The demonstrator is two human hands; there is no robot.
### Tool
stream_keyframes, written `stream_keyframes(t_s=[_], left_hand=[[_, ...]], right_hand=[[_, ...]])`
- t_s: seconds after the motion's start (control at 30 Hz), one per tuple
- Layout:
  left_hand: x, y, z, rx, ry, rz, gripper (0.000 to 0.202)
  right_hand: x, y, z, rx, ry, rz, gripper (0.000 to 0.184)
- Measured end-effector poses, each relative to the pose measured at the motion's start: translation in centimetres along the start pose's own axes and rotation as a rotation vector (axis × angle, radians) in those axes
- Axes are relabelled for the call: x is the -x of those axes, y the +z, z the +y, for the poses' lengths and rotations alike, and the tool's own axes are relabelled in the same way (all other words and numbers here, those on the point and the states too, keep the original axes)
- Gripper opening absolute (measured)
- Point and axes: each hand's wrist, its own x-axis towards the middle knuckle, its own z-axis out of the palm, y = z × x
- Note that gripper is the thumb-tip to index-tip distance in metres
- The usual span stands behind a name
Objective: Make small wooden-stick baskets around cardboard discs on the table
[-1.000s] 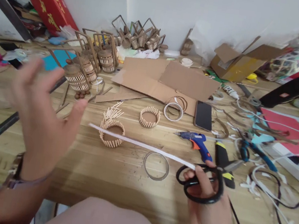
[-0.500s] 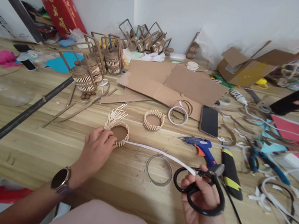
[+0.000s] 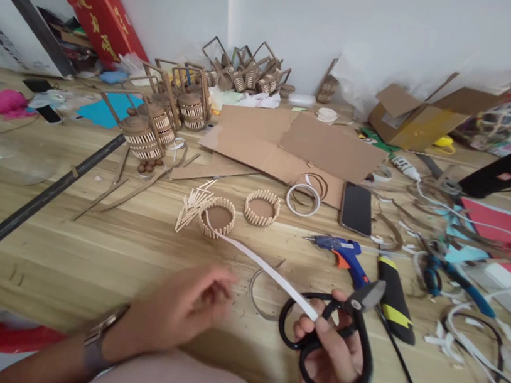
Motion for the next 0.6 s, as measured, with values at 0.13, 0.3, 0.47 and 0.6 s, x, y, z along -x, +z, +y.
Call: stream_keyframes(t_s=[0.13, 0.3, 0.47, 0.6], left_hand=[[-0.6, 0.2, 2.4, 0.283, 0.114, 0.015, 0.045], [-1.7, -0.4, 3.8, 0.246, 0.234, 0.032, 0.036], [-2.3, 0.8, 3.5, 0.258, 0.034, 0.204, 0.028], [-2.7, 2.5, 1.6, 0.540, -0.121, 0.374, 0.069]], right_hand=[[1.1, 1.4, 1.0, 0.057, -0.040, -0.157, 0.040], [1.9, 2.1, 2.0, 0.229, -0.144, -0.193, 0.048], [1.5, 3.3, 1.9, 0.296, -0.149, -0.253, 0.039], [0.5, 4.5, 2.3, 0.331, -0.160, -0.300, 0.038]])
